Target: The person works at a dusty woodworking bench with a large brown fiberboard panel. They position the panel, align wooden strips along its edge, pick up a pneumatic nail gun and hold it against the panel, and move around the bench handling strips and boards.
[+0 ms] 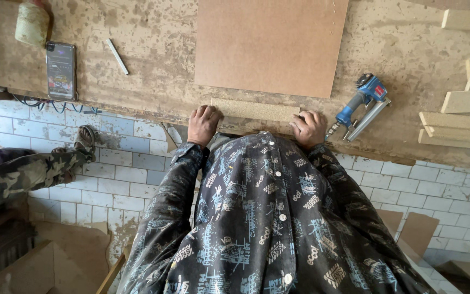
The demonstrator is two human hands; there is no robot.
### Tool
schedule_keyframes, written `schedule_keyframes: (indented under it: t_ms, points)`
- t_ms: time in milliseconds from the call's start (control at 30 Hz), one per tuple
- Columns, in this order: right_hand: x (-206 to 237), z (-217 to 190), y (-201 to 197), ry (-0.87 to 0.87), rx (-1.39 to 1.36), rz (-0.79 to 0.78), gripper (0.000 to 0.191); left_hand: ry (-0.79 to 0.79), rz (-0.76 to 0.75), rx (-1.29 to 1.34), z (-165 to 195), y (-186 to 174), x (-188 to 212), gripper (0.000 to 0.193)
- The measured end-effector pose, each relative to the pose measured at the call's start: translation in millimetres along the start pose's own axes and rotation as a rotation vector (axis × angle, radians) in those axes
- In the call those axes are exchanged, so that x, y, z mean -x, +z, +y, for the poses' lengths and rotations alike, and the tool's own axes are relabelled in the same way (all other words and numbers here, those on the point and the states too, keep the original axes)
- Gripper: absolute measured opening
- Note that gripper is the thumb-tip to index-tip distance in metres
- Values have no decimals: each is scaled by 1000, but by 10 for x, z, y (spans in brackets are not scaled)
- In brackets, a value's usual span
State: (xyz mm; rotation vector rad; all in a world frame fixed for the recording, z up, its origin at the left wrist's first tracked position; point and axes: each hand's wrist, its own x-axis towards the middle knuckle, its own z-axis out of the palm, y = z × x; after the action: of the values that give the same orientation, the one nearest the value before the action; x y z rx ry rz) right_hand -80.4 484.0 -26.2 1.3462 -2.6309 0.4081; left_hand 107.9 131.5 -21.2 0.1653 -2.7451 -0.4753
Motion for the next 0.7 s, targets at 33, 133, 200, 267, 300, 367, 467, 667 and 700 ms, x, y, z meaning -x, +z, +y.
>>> schedule_keyframes:
  t_ms: [33, 133, 200, 267, 300, 367, 467, 667, 700]
  points:
    - [-18, 0, 0, -1, -6, 22, 21, -18, -5, 0, 19, -7, -17, 11]
    - [-131, 11, 9, 18, -20, 40, 21, -85, -24, 2, 54, -33, -136, 7]
    - [-234, 42, 0, 60, -21, -11, 27, -143, -39, 8, 47, -52, -269, 4]
    - [-314, 106, -60, 114, -50, 97, 39, -215, -67, 110, 5, -100, -395, 27]
    - [-360, 145, -100, 140, -63, 154, 47, -249, -78, 161, -28, -124, -472, 38]
    - [-437, 232, -202, 387, -89, 214, 47, -363, 90, 147, -118, -204, -598, 40]
    - [-561, 338, -319, 513, -162, 155, 56, -509, 205, 121, -219, -316, -733, 54]
    - [-860, 345, -310, 637, -183, 66, 60, -871, 156, 611, -198, -273, -1153, 47]
    - [-890, 336, -318, 677, -204, 67, 59, -939, 151, 696, -194, -251, -1222, 42]
